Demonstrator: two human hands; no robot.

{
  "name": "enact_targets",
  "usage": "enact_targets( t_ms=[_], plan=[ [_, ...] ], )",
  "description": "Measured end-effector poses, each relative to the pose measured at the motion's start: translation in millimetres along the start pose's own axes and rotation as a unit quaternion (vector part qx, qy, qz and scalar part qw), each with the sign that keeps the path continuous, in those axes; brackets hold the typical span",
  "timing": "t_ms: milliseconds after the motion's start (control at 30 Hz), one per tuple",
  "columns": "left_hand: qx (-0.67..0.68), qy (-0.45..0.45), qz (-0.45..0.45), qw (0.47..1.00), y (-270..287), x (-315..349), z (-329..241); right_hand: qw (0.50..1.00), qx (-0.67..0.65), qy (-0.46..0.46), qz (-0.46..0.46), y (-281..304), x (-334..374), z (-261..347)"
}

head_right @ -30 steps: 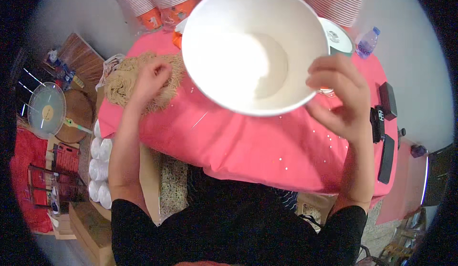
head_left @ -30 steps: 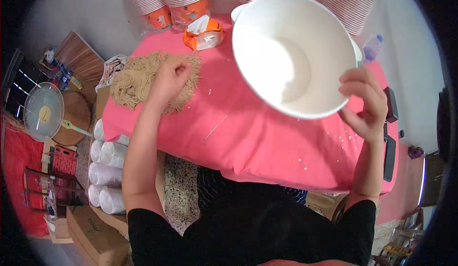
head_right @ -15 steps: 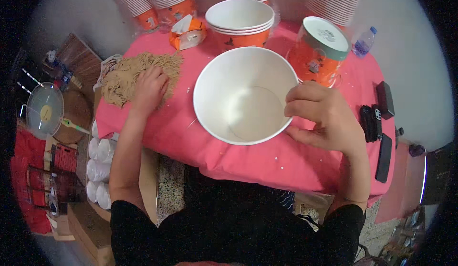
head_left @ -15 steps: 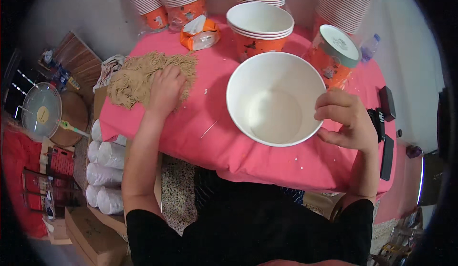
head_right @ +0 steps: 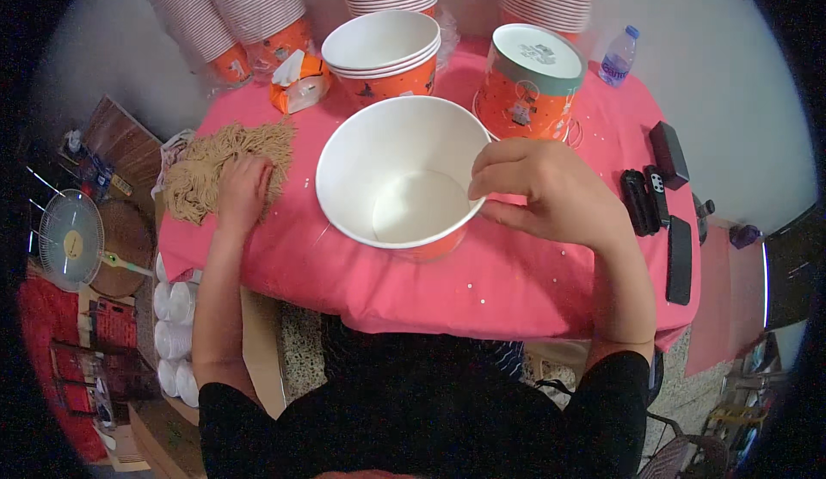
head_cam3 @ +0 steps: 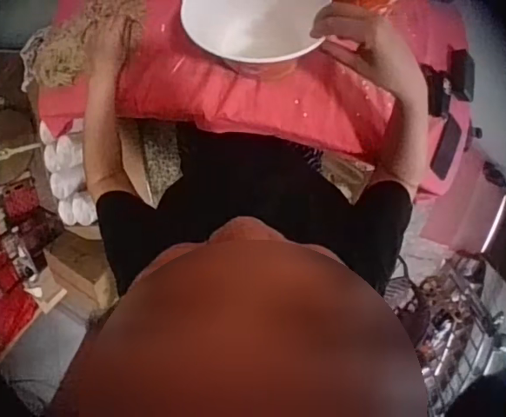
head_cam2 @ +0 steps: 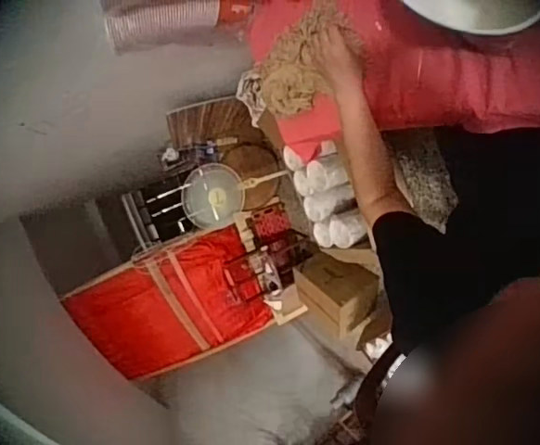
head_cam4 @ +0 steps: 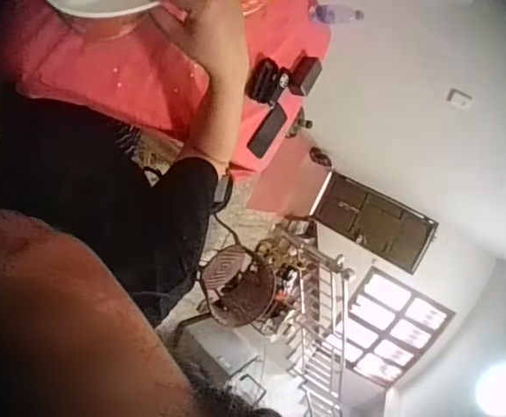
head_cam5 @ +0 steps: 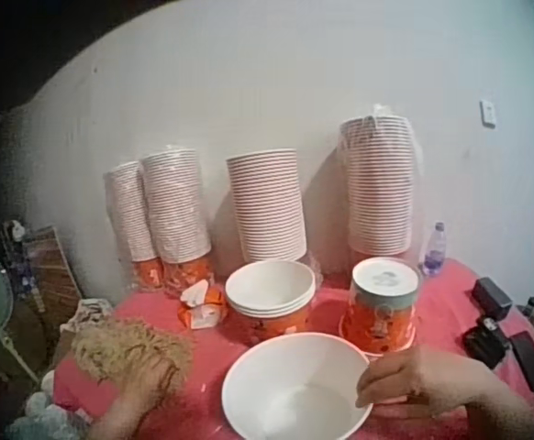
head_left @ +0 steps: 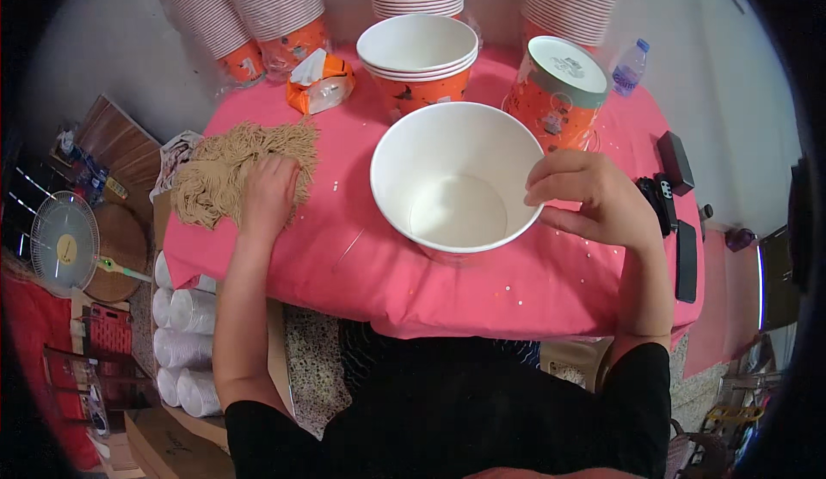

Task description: Placing rubber bands around paper buckets and stacking them for packaging.

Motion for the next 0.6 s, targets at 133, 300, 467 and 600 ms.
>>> enact_targets(
  t_ms=[133,300,467,600],
  plan=[
    [0.227,0.081,-0.015,0.970,16.9,-7.9,-29.4,0.996,-0.045,-0.015,-0.072,4.4,-6.2,3.5],
    [0.488,0.157,-0.066,0.856,45.0,-28.9,-76.1,0.965,-0.189,-0.094,-0.157,0.0,-4.0,-7.6],
    [0.603,0.098,-0.053,0.790,49.6,-53.9,-103.5,0.950,-0.269,-0.077,-0.140,-3.5,-1.6,-32.5],
    [0.723,0.054,-0.018,0.689,36.6,-57.2,-110.1,0.917,-0.355,-0.114,-0.140,-4.2,-1.3,-52.1]
  ],
)
Point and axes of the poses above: each hand's wrist, its own x-axis away from the middle knuckle, its own y-axis out of the back of the hand, z = x × y, the point moved 2 cm from there along -x, towards the middle knuckle, and after that the axes turned 2 degrees about -x, right-handed, at the moved point
